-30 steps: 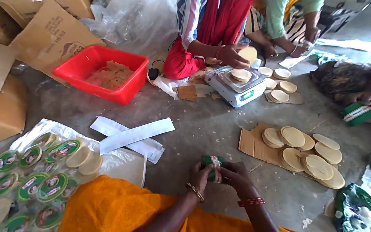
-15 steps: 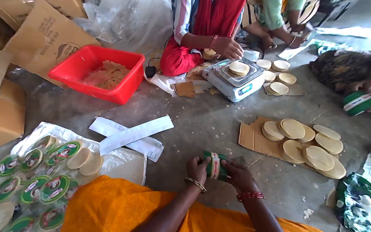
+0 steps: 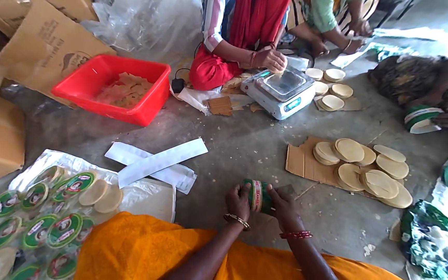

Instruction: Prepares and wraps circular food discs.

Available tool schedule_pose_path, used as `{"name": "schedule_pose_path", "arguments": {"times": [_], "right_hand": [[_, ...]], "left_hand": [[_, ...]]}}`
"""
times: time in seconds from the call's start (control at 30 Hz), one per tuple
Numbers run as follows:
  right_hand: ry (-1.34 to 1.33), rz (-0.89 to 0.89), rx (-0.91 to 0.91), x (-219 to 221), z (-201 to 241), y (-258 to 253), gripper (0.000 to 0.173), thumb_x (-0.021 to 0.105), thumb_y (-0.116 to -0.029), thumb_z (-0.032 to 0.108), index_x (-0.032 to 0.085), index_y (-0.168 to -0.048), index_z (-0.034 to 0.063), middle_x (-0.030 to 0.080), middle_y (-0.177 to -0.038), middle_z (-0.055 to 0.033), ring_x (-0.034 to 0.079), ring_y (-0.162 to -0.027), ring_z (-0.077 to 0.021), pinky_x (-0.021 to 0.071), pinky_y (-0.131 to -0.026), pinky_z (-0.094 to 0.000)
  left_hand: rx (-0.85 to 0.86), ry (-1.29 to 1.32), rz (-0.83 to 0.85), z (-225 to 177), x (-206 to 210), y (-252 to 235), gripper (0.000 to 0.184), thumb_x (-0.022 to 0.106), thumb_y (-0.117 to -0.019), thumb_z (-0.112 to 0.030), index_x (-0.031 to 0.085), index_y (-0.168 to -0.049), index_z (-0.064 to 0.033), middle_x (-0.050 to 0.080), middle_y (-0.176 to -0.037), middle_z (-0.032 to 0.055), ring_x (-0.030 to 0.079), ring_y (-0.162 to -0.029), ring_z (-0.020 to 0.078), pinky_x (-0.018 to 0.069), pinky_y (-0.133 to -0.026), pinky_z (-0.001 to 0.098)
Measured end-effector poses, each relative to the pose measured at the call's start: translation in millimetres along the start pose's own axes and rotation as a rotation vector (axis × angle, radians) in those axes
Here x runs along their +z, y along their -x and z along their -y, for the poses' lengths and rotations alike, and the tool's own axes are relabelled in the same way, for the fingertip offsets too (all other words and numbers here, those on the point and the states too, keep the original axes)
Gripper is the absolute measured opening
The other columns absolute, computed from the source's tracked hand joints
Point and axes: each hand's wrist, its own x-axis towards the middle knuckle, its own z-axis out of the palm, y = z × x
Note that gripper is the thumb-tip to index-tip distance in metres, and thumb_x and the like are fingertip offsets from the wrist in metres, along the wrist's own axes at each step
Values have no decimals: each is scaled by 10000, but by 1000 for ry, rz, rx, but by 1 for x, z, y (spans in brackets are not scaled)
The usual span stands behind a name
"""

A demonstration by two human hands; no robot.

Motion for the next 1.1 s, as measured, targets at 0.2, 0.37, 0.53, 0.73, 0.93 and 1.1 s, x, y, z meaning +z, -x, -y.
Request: {"name": "schedule_pose_path", "arguments": {"times": [0.2, 0.37, 0.53, 0.73, 0.93, 1.1], "right_hand": [[-34, 55, -53, 0, -3, 0, 211, 746, -918, 64, 641, -1059, -53, 688, -917, -160, 698, -812, -233, 609, -712, -385], [-94, -34, 19, 6, -3, 2, 148, 715, -950, 67, 632, -912, -50, 679, -812, -146, 686, -718, -220, 601, -662, -375], [-83, -105, 53, 7, -9, -2, 276, 563, -1065, 194, 640, -990, -60, 674, -887, -177, 693, -787, -254, 602, -704, -428], [-150, 25, -86, -1, -19, -8, 447, 475, -1082, 380, 616, -1243, -12, 700, -1062, -158, 709, -929, -239, 609, -786, -410], [-134, 93, -185, -8, -29, -10, 160, 710, -922, 85, 686, -1026, -34, 731, -891, -122, 718, -811, -201, 616, -768, -359], [-186, -12, -91, -4, -21, -1, 98, 655, -972, 15, 666, -907, -57, 709, -798, -119, 702, -719, -177, 611, -713, -325]], "left_hand": [[18, 248, 30, 9, 3, -1, 221, 771, -926, -187, 690, -938, 18, 670, -788, 94, 641, -727, 151, 550, -735, 340], [-94, 244, 54, 2, 3, -2, 168, 816, -874, -102, 701, -897, 18, 685, -793, 104, 652, -732, 155, 554, -744, 337], [-79, 137, 12, -1, 5, 0, 193, 720, -969, -155, 714, -890, 21, 672, -777, 110, 634, -728, 176, 533, -748, 364], [67, 225, -23, 10, 7, 0, 388, 602, -1042, -273, 636, -748, -22, 521, -622, 14, 513, -595, 101, 454, -622, 286], [73, 368, 40, 19, 8, -1, 122, 801, -859, -56, 703, -878, 14, 693, -771, 84, 665, -716, 124, 571, -725, 294], [-44, 165, 87, 4, -2, -2, 167, 840, -852, -118, 724, -858, 3, 678, -763, 78, 630, -705, 132, 540, -718, 315]]}}
